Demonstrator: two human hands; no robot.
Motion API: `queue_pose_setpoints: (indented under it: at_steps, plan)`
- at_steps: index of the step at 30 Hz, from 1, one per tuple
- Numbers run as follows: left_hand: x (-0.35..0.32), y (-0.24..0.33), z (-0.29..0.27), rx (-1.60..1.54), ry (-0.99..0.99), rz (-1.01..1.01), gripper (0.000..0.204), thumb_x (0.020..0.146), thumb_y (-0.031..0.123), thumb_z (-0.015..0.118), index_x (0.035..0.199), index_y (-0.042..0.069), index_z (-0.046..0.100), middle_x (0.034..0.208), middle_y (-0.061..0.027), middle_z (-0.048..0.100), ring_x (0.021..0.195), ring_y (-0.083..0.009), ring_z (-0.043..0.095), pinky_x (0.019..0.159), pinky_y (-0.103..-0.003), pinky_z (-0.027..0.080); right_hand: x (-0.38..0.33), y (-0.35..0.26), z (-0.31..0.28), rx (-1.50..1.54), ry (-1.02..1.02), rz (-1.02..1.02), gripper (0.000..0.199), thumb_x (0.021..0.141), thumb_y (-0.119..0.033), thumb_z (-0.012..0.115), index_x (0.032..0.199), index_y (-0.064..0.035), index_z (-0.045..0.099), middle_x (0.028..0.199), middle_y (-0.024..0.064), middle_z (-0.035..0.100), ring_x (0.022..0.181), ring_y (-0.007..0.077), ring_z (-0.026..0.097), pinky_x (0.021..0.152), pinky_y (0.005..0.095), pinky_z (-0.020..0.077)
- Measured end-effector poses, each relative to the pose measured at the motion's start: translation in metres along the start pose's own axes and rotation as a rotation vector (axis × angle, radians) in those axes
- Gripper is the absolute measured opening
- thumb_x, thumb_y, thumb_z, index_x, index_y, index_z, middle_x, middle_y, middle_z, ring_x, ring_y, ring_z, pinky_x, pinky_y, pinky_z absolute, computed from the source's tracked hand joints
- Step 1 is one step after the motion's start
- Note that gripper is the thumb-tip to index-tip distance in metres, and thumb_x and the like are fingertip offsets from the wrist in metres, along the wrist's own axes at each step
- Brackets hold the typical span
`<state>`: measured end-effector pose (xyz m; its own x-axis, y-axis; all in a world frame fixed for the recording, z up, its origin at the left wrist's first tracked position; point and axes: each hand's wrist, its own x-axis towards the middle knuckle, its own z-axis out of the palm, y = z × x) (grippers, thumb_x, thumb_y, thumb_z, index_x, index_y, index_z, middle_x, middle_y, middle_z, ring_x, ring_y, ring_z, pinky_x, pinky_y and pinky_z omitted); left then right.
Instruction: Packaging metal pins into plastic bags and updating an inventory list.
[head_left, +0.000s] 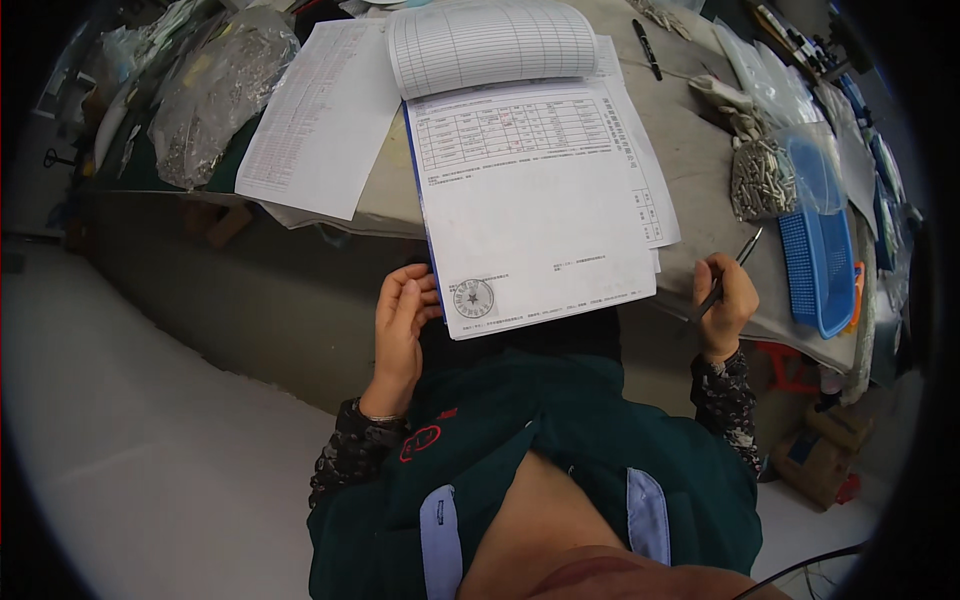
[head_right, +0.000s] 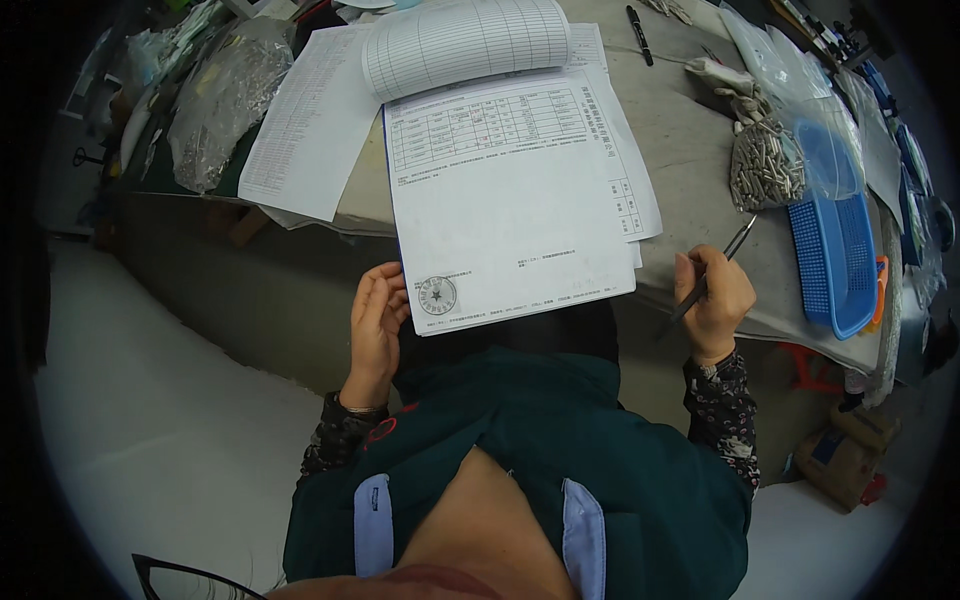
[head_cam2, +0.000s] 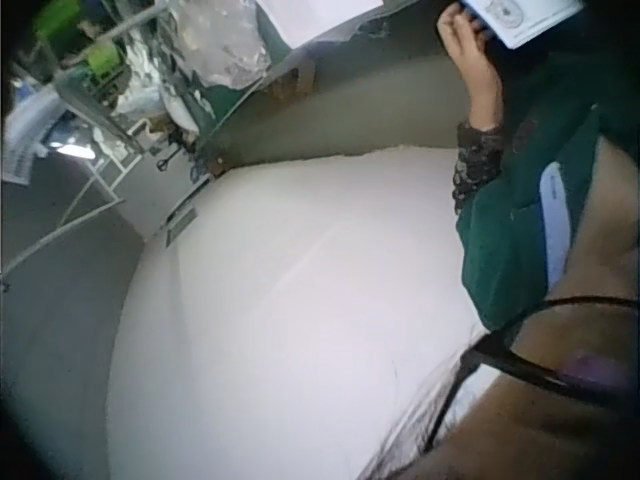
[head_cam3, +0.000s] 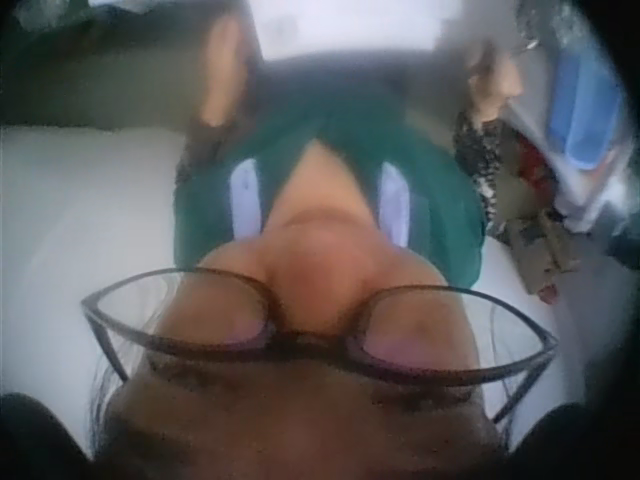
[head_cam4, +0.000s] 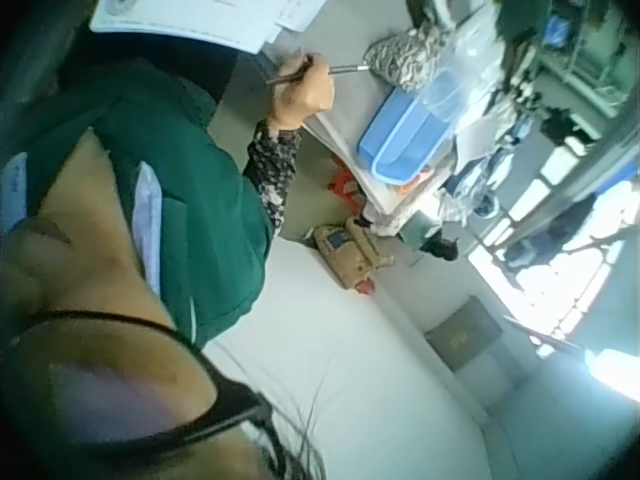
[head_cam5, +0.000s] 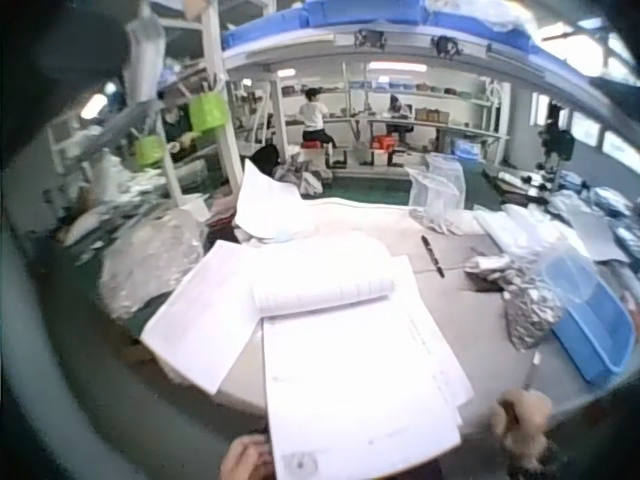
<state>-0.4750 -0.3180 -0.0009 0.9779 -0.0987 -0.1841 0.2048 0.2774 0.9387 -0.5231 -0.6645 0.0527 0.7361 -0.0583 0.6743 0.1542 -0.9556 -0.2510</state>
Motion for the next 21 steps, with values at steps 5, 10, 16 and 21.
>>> queue_pose_setpoints:
  at_steps: [5,10,16,21]
  plan:
    - [0.001,-0.008,0.027,-0.311,-0.151,-0.090,0.035,0.095,0.022,0.045,0.120,-0.003,0.043,0.115,-0.0104,0.054,0.103,-0.0165,0.054,0.088,-0.030,0.044,-0.009,0.023,0.009,-0.012,0.037,0.110,0.009,0.081,-0.005,0.062,0.076,-0.0016,0.056,0.057,0.0088,0.050,0.047,0.0202,0.049,0.045,0.0293,0.0381]
    - [0.005,-0.003,0.032,-0.316,-0.192,-0.243,0.042,0.090,0.013,0.054,0.126,-0.004,0.040,0.120,-0.0131,0.052,0.109,-0.0191,0.052,0.093,-0.031,0.042,-0.007,0.023,0.012,-0.028,-0.049,0.127,0.008,0.080,-0.005,0.063,0.076,-0.0021,0.056,0.059,0.0109,0.052,0.049,0.0238,0.052,0.047,0.0313,0.0396]
    - [0.009,-0.001,0.032,-0.264,-0.213,-0.200,0.046,0.086,0.006,0.058,0.127,-0.004,0.039,0.120,-0.0139,0.052,0.110,-0.0202,0.052,0.094,-0.033,0.041,-0.008,0.024,0.012,-0.044,-0.052,0.135,0.008,0.079,-0.006,0.063,0.076,-0.0023,0.056,0.059,0.0116,0.053,0.050,0.0254,0.053,0.047,0.0323,0.0403]
    - [0.009,-0.006,0.029,-0.275,-0.235,-0.163,0.046,0.086,0.006,0.057,0.127,-0.003,0.038,0.121,-0.0143,0.052,0.110,-0.0206,0.052,0.094,-0.034,0.042,-0.008,0.024,0.012,-0.048,-0.056,0.130,0.009,0.079,-0.006,0.064,0.076,-0.0025,0.056,0.059,0.0116,0.053,0.051,0.0260,0.053,0.048,0.0328,0.0406]
